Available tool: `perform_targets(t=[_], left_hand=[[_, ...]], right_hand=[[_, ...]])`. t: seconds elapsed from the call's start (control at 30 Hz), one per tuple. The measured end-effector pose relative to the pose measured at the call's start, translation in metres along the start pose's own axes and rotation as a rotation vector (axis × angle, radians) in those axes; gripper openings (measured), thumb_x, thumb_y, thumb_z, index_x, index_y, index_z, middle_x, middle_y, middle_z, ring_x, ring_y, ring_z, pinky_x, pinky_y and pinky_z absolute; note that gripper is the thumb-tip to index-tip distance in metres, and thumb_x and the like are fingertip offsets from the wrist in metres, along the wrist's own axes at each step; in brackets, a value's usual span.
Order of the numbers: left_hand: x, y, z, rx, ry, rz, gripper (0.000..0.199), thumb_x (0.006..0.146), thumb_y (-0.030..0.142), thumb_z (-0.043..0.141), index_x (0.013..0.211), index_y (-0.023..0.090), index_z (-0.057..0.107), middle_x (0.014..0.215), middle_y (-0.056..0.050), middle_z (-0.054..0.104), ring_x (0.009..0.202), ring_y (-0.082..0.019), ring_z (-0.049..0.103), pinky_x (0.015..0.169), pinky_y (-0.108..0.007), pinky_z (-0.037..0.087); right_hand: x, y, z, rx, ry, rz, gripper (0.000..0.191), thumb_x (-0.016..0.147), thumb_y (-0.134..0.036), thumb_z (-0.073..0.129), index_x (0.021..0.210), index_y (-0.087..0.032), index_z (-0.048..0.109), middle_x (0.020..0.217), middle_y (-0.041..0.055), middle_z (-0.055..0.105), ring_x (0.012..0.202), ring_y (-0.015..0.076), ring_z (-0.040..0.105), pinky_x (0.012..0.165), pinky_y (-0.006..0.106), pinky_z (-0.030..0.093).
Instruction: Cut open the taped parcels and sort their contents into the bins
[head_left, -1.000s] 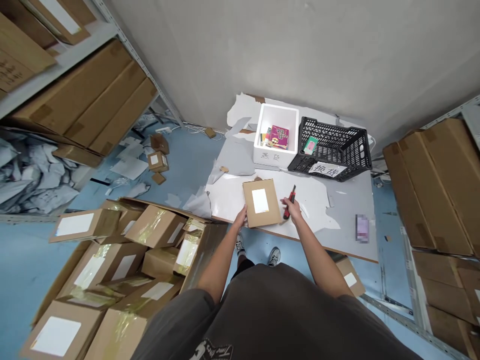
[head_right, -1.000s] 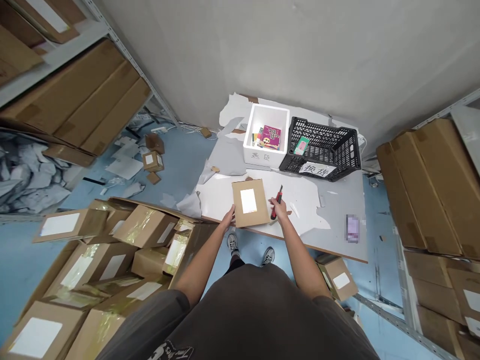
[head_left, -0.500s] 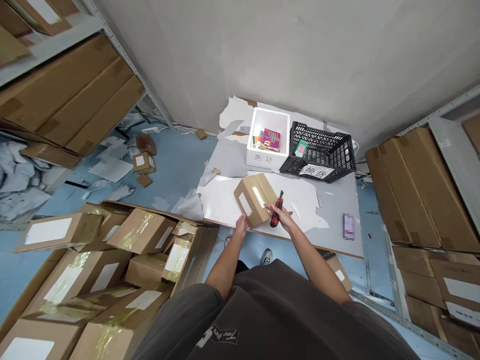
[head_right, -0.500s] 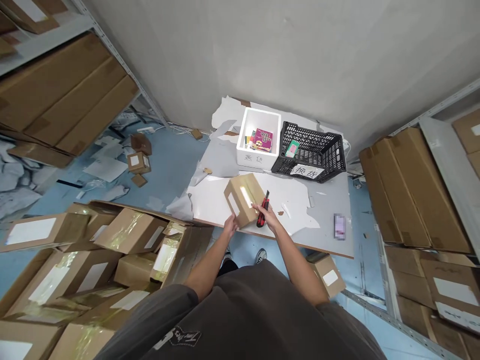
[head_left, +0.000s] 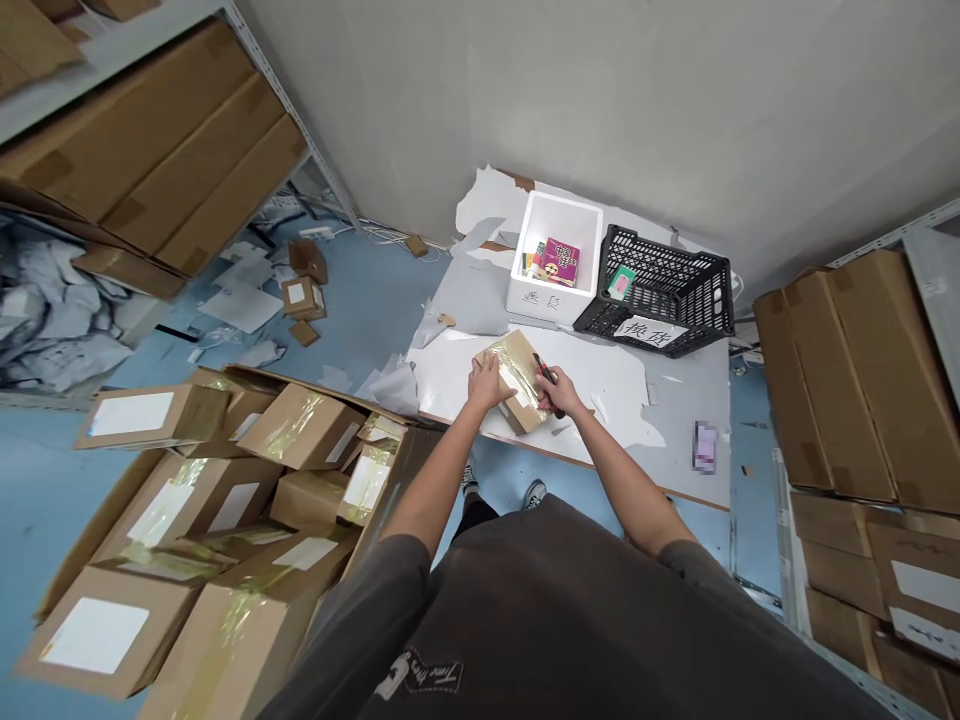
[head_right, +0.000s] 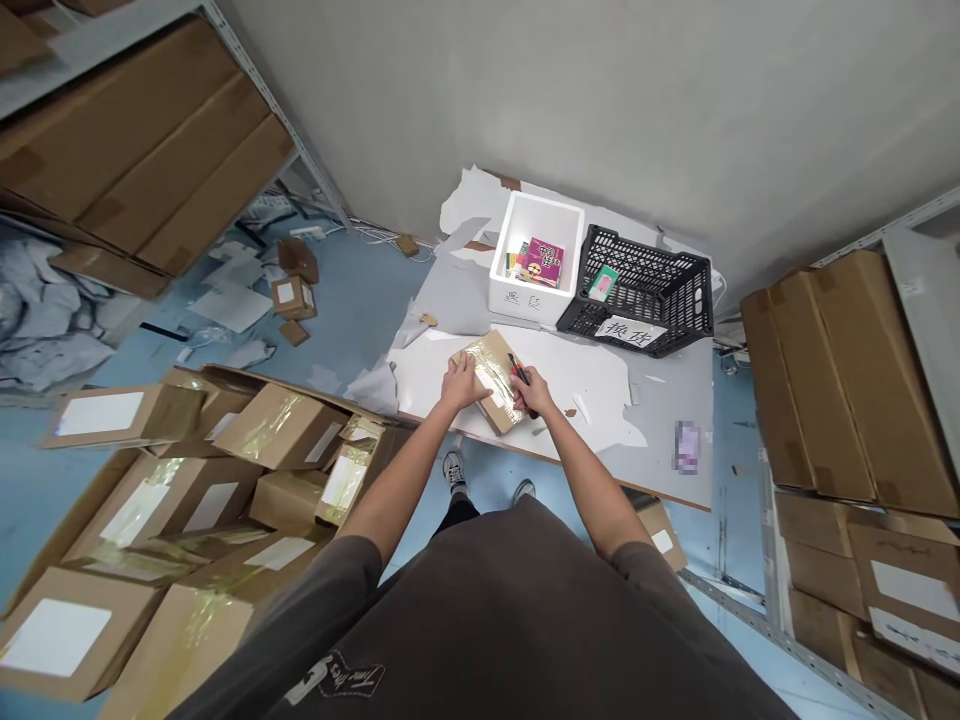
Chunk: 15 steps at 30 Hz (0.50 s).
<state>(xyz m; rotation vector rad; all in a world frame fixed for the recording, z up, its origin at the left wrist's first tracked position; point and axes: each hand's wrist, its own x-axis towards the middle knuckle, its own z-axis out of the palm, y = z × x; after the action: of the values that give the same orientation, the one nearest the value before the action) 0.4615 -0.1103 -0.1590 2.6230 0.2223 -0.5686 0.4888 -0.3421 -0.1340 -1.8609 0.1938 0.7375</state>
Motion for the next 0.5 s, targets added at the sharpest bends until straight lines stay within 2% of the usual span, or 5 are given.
perform_targets(t=[0.1,0.2,0.27,0.37,0.5], left_hand=[[0.006,0.002,-0.006,0.027,-0.028,0.045,0.128,0.088,0.087,0.075,0.185,0.025,0.020,0.194,-0.011,0.003,0.177,-0.051,0.007,0.137,-0.059,0.032],[0.008,0.000,-0.008,0.012,-0.050,0.061,0.131,0.085,0.093,0.071,0.186,0.029,0.017,0.195,-0.007,0.001,0.177,-0.049,0.003,0.138,-0.059,0.031],[0.009,-0.001,-0.008,-0.007,-0.052,0.048,0.134,0.083,0.094,0.072,0.186,0.031,0.015,0.195,-0.006,0.001,0.178,-0.048,0.004,0.138,-0.059,0.032],[0.009,-0.001,-0.008,-0.037,-0.042,0.026,0.138,0.082,0.094,0.074,0.187,0.033,0.010,0.195,-0.003,0.001,0.178,-0.047,0.005,0.138,-0.057,0.033],[0.009,-0.001,-0.006,-0.058,-0.038,0.013,0.136,0.083,0.093,0.074,0.187,0.034,0.008,0.195,-0.001,0.001,0.178,-0.045,0.005,0.138,-0.055,0.034]], right_hand=[[0.024,-0.036,0.013,-0.330,-0.028,-0.066,0.027,0.117,-0.042,0.053,0.136,-0.025,0.063,0.083,0.0001,0.077,0.064,0.0201,0.077,0.065,0.029,0.061],[0.048,-0.070,0.032,-0.686,0.023,-0.097,0.033,0.118,-0.039,0.049,0.138,-0.021,0.069,0.106,0.0102,0.084,0.096,0.0266,0.083,0.090,0.034,0.062],[0.058,-0.086,0.043,-0.845,0.037,-0.078,0.038,0.118,-0.038,0.047,0.141,-0.017,0.069,0.123,0.0158,0.083,0.117,0.0309,0.079,0.102,0.036,0.058],[0.064,-0.096,0.053,-0.976,0.002,-0.039,0.044,0.119,-0.040,0.044,0.149,-0.015,0.066,0.143,0.0192,0.077,0.134,0.0339,0.072,0.110,0.040,0.055],[0.063,-0.097,0.060,-1.078,0.000,-0.028,0.046,0.120,-0.037,0.041,0.154,-0.014,0.062,0.152,0.0216,0.072,0.142,0.0344,0.068,0.115,0.042,0.052]])
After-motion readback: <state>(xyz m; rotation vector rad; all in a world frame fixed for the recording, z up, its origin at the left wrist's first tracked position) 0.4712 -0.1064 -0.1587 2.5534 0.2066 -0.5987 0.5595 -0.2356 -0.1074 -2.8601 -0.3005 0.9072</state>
